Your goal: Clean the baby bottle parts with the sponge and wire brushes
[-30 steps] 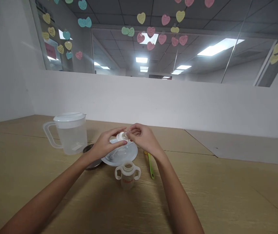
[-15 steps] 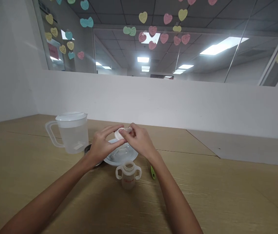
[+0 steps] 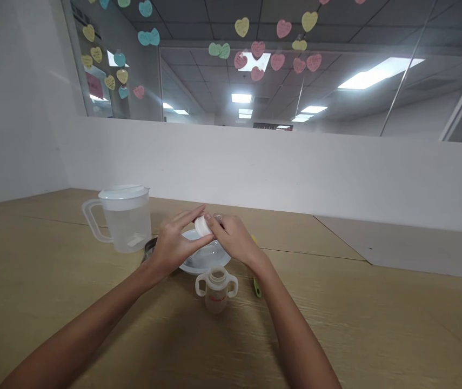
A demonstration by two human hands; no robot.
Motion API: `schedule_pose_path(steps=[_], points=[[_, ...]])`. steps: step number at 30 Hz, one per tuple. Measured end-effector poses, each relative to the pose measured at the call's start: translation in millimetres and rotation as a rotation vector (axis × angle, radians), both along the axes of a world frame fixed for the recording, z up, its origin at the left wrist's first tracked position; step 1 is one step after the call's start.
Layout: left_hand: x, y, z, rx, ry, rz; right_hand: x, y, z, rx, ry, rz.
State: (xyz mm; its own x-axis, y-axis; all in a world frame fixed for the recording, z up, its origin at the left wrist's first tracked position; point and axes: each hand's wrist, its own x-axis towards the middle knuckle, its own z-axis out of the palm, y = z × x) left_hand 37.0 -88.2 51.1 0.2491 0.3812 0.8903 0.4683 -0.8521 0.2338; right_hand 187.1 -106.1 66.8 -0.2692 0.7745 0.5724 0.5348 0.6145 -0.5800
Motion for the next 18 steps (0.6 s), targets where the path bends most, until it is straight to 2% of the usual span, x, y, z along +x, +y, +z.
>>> schedule_pose_path(steps=[6,12,18], points=[[-4,5,1.9,-0.046,0.036,-0.093,4,0,0.7,0.031,-0.124,-0.039],[-13,13,7.2,-0.247,0.036,-0.293,7,-4,4.4,0.032,-0.204,-0.028],[-20,16,12.7,-0.425,0.042,-0.422,6,-6,6.5,0.023,-0.259,0.014]])
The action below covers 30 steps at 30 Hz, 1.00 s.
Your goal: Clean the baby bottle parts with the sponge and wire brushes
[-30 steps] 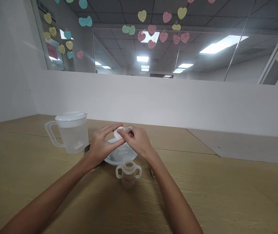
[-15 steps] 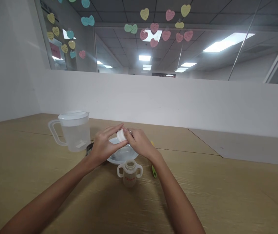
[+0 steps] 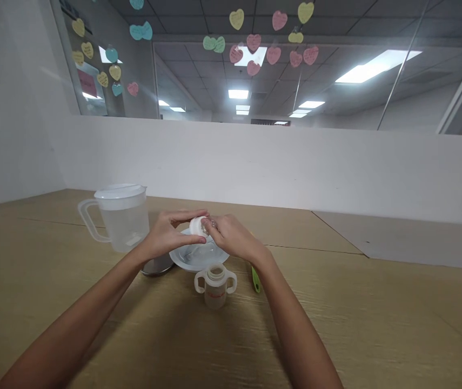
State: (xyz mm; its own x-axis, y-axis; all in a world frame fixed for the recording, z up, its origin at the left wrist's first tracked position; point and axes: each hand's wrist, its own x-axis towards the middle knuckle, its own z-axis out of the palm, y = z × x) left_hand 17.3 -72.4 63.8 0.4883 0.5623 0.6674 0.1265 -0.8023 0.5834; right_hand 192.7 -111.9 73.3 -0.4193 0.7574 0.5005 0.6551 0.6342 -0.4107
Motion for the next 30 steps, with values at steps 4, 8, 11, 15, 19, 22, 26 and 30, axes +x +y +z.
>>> schedule_pose_path(steps=[4,8,11,15,19,22,26,30], points=[[-4,1,3.5,-0.051,0.033,-0.04,-1,-2,1.2,-0.021,-0.024,0.018],[-7,2,5.1,-0.046,0.05,-0.061,-2,-2,1.0,-0.039,-0.028,0.028],[-8,4,5.0,-0.058,0.056,-0.062,-1,-1,0.2,-0.047,-0.023,0.042],[-14,7,8.1,-0.092,0.062,-0.087,1,-7,3.3,-0.112,0.036,0.142],[-23,3,17.6,-0.125,0.108,-0.111,-1,-27,13.7,-0.148,0.097,0.254],[-27,0,23.4,-0.132,0.225,-0.09,-1,-39,20.8,-0.155,0.139,0.279],[-28,12,18.2,-0.037,0.389,0.051,8,-30,18.6,-0.175,0.174,0.151],[-25,37,-4.5,0.107,0.618,0.218,19,9,-4.3,-0.16,-0.154,-0.137]])
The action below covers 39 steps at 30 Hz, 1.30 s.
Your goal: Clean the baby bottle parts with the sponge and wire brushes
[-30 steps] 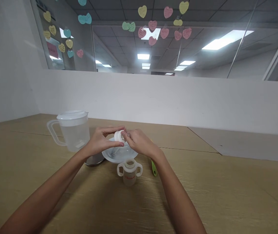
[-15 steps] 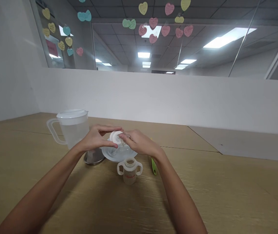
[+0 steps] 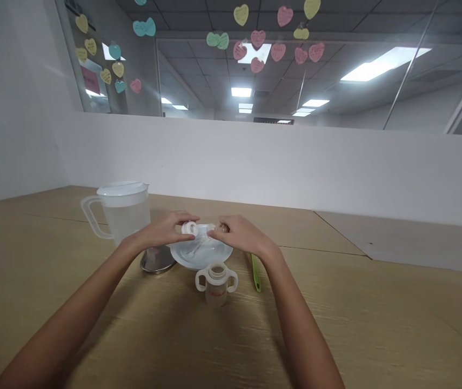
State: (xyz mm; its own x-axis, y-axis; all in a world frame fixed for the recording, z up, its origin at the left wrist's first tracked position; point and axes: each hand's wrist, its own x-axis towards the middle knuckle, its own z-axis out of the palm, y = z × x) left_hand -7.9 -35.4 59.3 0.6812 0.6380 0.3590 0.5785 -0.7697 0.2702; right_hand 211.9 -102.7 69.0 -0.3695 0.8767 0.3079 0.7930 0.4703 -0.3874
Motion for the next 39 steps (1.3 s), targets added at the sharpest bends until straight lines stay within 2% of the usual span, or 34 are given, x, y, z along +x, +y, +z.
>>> schedule_pose_path(steps=[2,3,6,8,14,21,26,29,31,32,35,37,39], points=[[3,11,-14.6,0.031,0.139,0.044,1,22,-17.4,0.001,-0.238,-0.175],[5,16,-21.6,0.017,0.196,0.062,1,32,-26.3,-0.01,-0.273,-0.206],[10,23,-38.0,-0.052,0.278,0.082,-4,52,-50.2,-0.046,-0.323,-0.188],[13,23,-43.9,-0.081,0.295,0.09,-7,59,-61.7,-0.056,-0.351,-0.177],[16,14,-47.6,-0.126,0.357,0.13,-11,67,-81.1,-0.074,-0.404,-0.206],[16,11,-49.6,-0.135,0.415,0.145,-11,72,-92.3,-0.114,-0.381,-0.195],[13,14,-45.0,-0.173,0.415,0.121,-8,70,-83.7,-0.09,-0.334,-0.195],[0,18,-28.1,-0.225,0.308,0.117,-3,65,-68.5,-0.049,-0.299,-0.223],[-17,21,-11.3,-0.171,0.148,0.146,3,60,-56.0,-0.021,-0.274,-0.225],[-28,23,-2.4,-0.096,0.052,0.184,6,57,-49.5,-0.003,-0.257,-0.22],[-68,31,19.5,0.266,-0.258,0.343,17,44,-30.7,0.097,-0.155,-0.196],[-96,37,25.7,0.52,-0.496,0.463,25,33,-19.4,0.148,-0.087,-0.185],[-121,43,23.7,0.648,-0.667,0.605,31,21,-9.8,0.174,-0.021,-0.184]])
